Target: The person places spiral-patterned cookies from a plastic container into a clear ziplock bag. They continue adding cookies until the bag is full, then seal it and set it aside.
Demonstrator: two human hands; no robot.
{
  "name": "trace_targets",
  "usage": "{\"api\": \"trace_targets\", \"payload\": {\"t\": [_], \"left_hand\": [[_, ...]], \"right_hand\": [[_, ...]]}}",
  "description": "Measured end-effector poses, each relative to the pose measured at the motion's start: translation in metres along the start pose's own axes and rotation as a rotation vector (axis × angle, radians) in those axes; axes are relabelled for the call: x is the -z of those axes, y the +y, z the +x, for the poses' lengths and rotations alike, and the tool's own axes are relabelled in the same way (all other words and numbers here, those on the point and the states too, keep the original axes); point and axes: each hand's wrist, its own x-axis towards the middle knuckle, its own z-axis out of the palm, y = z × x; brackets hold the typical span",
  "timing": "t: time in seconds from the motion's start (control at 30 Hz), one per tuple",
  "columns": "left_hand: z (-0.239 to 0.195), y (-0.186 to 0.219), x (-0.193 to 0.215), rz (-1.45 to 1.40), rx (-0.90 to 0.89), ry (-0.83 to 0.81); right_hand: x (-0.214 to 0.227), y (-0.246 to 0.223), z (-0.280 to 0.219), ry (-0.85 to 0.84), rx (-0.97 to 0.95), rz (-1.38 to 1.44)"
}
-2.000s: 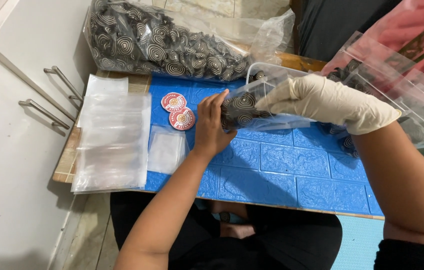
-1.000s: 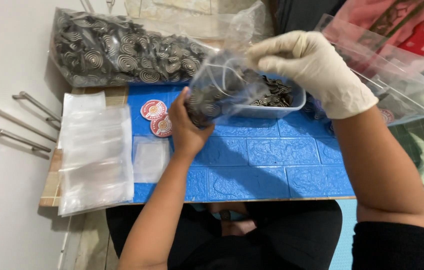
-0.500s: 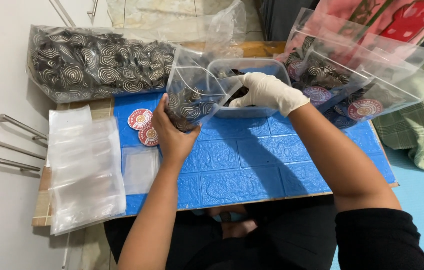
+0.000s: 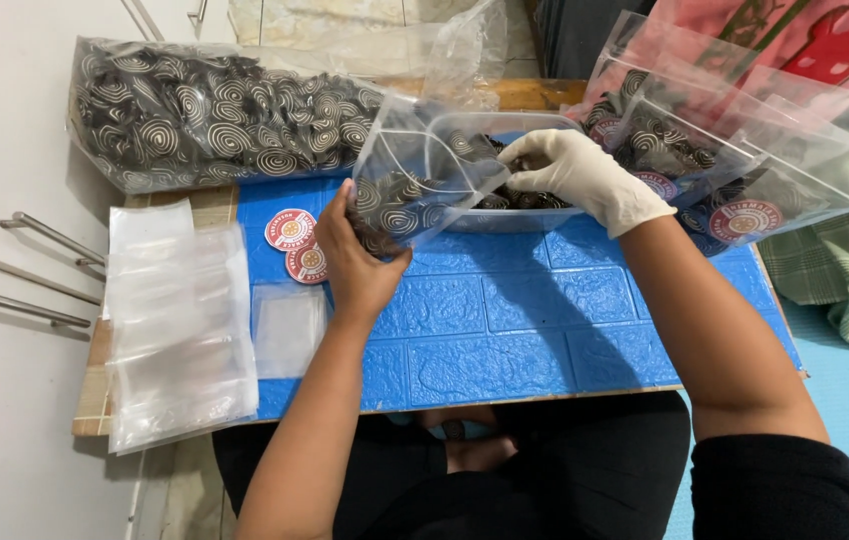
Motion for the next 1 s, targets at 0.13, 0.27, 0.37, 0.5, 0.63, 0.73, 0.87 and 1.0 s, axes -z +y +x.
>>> {"api": "trace_targets", "payload": {"t": [0.13, 0.27, 0.37, 0.5, 0.63, 0.73, 0.87, 1.0], "left_hand": [[0.000, -0.001, -0.001, -0.009, -0.011, -0.013], [0.000, -0.004, -0.001, -0.010, -0.017, -0.019], [-0.001, -0.009, -0.001, -0.001, -0.052, -0.022], [-0.001, -0.009, -0.002, 0.014, -0.084, -0.014], [-0.002, -0.011, -0.002, 0.012, -0.141, -0.009], [-0.001, -0.010, -0.002, 0.019, -0.162, -0.003], [-0.002, -0.014, -0.002, 0.026, -0.171, -0.011], [-0.003, -0.014, -0.001, 0.044, -0.179, -0.006]], "right_hand": [[-0.006, 0.028, 0.020, 0.117, -0.019, -0.013], [-0.003, 0.032, 0.019, 0.160, -0.005, 0.057], [-0.002, 0.055, 0.030, 0.203, 0.028, 0.044], [-0.005, 0.056, 0.021, 0.204, 0.107, -0.014], [-0.012, 0.057, 0.019, 0.227, 0.099, -0.010], [-0.018, 0.067, 0.030, 0.271, 0.093, 0.050], [-0.010, 0.052, 0.012, 0.296, 0.238, 0.431], [0.011, 0.041, -0.003, 0.366, 0.331, 0.582]]}}
